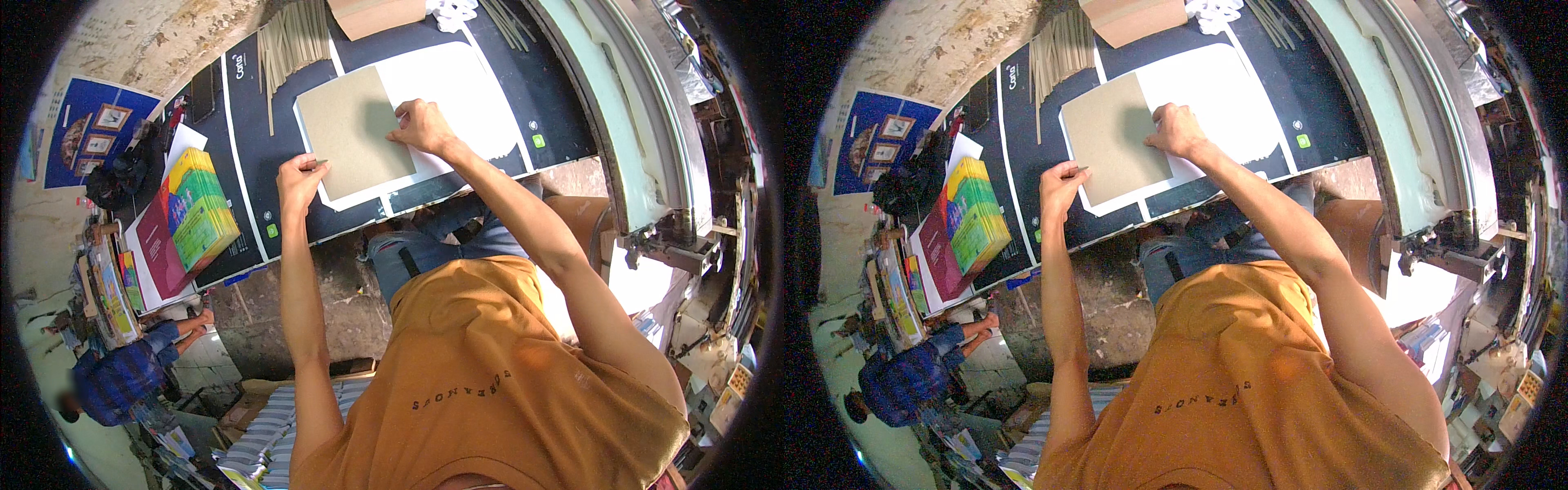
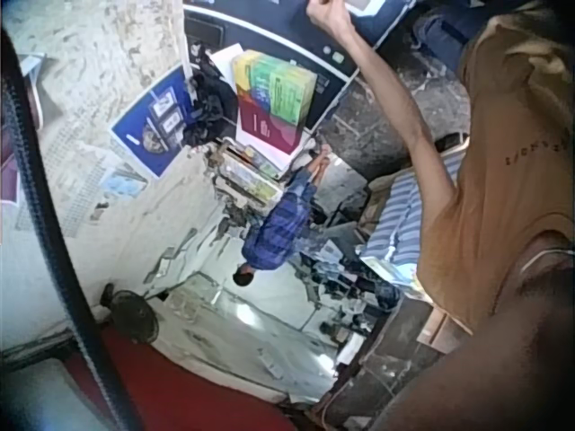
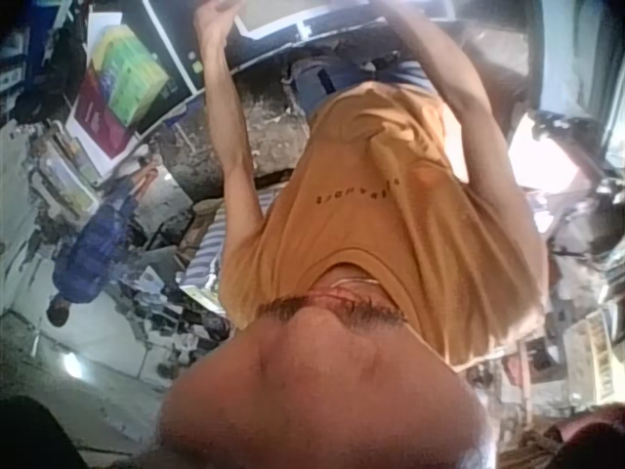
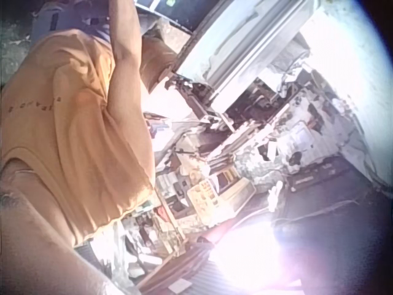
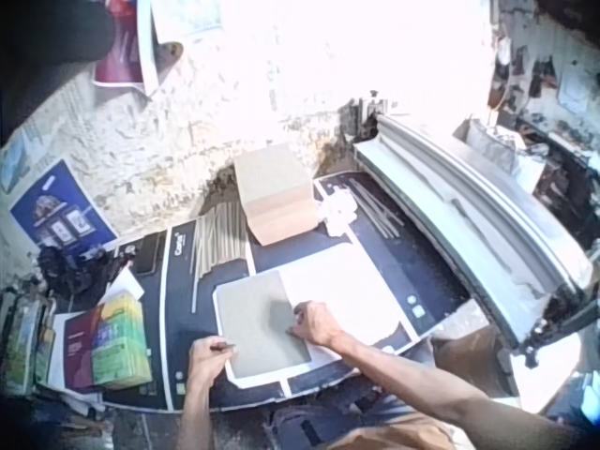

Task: The person assembles cardboard folders by hand, aligning flat cardboard sheets onto a larger paper cover and smoothing them down to ensure a secure bond.

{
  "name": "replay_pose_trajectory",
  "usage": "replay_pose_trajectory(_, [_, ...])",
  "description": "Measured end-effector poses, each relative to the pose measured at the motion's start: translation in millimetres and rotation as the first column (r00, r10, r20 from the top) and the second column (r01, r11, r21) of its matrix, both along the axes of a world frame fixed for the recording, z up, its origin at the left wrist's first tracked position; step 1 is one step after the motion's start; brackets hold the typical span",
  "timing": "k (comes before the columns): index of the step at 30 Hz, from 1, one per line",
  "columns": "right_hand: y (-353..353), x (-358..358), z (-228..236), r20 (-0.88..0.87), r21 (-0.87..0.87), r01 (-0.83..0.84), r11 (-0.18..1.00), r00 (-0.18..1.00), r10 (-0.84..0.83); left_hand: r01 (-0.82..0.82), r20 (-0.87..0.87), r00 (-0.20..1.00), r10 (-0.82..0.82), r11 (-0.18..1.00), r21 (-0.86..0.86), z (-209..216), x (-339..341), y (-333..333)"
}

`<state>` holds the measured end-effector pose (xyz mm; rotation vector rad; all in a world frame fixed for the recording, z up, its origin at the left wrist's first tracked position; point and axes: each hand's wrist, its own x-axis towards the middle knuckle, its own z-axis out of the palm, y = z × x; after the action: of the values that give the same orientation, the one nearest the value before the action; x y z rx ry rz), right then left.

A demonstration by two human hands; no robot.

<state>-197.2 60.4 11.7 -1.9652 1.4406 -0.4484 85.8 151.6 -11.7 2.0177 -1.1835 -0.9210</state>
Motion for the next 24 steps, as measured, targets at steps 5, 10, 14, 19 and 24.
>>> replay_pose_trajectory(5, [-2.0,1.4,-3.0,-0.010,0.008,-0.008,1.000,1.000,0.008,0.011,-0.032,0.999,-0.012,1.000,-0.009,-2.3,3.7,1.0])
replay_pose_trajectory(10, [-2.7,-0.7,-4.0,0.059,0.019,0.025,1.000,0.998,-0.027,0.010,-0.058,0.998,-0.011,1.000,-0.015,0.1,-0.6,3.1])
replay_pose_trajectory(14, [-3.8,0.3,-5.2,0.060,0.016,0.027,1.000,0.998,-0.028,0.042,-0.039,0.998,-0.041,0.999,0.009,1.1,0.8,2.7])
replay_pose_trajectory(19, [-4.1,1.6,-1.3,0.033,0.025,0.007,1.000,0.999,-0.008,0.029,-0.062,0.998,-0.032,0.999,-0.035,-2.9,2.7,5.6])
replay_pose_trajectory(24, [-3.0,2.2,1.1,0.019,0.017,0.010,1.000,1.000,-0.011,0.032,-0.095,0.995,-0.037,0.998,-0.054,-7.1,4.4,5.3])
